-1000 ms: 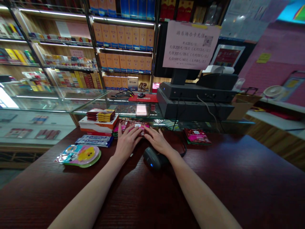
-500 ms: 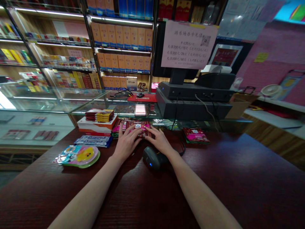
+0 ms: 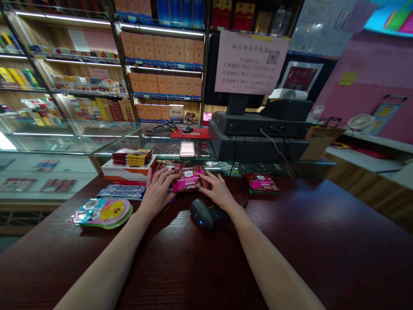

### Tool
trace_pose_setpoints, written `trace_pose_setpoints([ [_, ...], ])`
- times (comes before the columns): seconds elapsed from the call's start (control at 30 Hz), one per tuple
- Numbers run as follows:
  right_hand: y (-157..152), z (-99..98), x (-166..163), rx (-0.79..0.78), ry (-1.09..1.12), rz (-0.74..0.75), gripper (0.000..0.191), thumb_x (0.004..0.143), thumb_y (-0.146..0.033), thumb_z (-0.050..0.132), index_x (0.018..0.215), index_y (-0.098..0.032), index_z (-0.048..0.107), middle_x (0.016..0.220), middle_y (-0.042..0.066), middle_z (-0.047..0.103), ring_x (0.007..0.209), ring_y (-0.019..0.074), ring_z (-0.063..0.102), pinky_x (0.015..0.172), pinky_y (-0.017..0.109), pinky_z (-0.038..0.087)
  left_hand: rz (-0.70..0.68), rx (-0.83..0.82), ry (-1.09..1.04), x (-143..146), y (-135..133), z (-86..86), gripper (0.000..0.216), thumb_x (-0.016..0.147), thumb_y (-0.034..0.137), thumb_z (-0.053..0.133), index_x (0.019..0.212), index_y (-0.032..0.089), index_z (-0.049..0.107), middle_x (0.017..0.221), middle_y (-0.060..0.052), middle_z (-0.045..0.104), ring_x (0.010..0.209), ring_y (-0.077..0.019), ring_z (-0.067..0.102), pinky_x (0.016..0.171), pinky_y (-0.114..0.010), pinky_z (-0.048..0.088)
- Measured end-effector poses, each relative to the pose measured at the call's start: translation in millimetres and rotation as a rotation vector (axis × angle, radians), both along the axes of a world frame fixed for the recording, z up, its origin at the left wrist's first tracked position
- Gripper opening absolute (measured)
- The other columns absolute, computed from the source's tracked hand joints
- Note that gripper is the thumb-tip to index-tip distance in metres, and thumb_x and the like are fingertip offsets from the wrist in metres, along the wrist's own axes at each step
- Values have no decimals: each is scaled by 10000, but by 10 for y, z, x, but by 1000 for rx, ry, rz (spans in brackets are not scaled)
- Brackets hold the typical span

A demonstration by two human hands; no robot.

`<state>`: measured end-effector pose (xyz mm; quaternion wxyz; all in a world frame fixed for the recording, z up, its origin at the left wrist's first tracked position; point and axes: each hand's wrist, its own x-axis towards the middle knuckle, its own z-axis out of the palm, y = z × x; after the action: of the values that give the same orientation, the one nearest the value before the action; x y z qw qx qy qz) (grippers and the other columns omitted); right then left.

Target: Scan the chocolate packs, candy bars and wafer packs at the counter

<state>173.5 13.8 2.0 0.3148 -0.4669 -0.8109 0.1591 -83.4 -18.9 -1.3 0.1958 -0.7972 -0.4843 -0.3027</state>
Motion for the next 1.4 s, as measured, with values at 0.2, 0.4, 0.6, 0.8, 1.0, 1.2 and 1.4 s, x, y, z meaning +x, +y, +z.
trace_pose_setpoints([
  [0.2,-14,0,70,8,10,-23,563,872,-286,706,1418,-300,569,1507,114,533,1490,260,369,1221,610,179,-45,81,-12,55,-28,44,217,882,234,657,1097,263,660,1194,-46,715,1244,-271,567,1262,-584,125],
  [0.4,-19,11,212,42,28,-56,523,865,-152,641,1369,-291,619,1481,90,564,1461,237,421,1229,568,211,-131,116,-105,199,-45,71,95,918,251,638,1008,260,664,1081,-11,749,1160,-230,627,1272,-578,101],
  [0.6,-35,12,422,138,110,-123,421,866,-87,554,1184,-295,734,1324,53,695,1320,210,583,1184,501,311,-192,95,-169,388,-28,60,122,945,252,619,1062,254,653,1040,-13,753,1069,-211,679,1262,-591,125],
  [0.8,-56,-62,484,229,186,-170,210,917,-211,584,1013,-273,761,1101,41,779,1044,227,696,1009,414,435,-200,56,-282,503,-1,10,136,946,295,633,1072,244,629,1013,-2,761,962,-191,707,1247,-577,174],
  [1.0,-34,-84,454,234,143,-206,295,947,-368,596,689,-229,637,690,6,649,744,195,617,774,313,420,-137,71,-460,518,108,-114,346,899,314,704,1200,230,555,964,0,745,1011,-205,709,1218,-541,250],
  [1.2,-11,-118,382,269,209,-243,278,932,-435,578,757,-228,643,851,46,636,872,225,581,797,330,414,-102,108,-549,537,135,-146,432,913,304,686,1304,234,514,949,-4,698,983,-200,672,1139,-483,366],
  [1.4,-69,-100,298,93,397,-166,307,932,-473,543,777,-219,617,767,2,623,758,180,573,721,276,415,-105,127,-454,579,105,-104,296,991,306,551,1280,246,575,1099,-61,677,1064,-228,590,1018,-431,434],
])
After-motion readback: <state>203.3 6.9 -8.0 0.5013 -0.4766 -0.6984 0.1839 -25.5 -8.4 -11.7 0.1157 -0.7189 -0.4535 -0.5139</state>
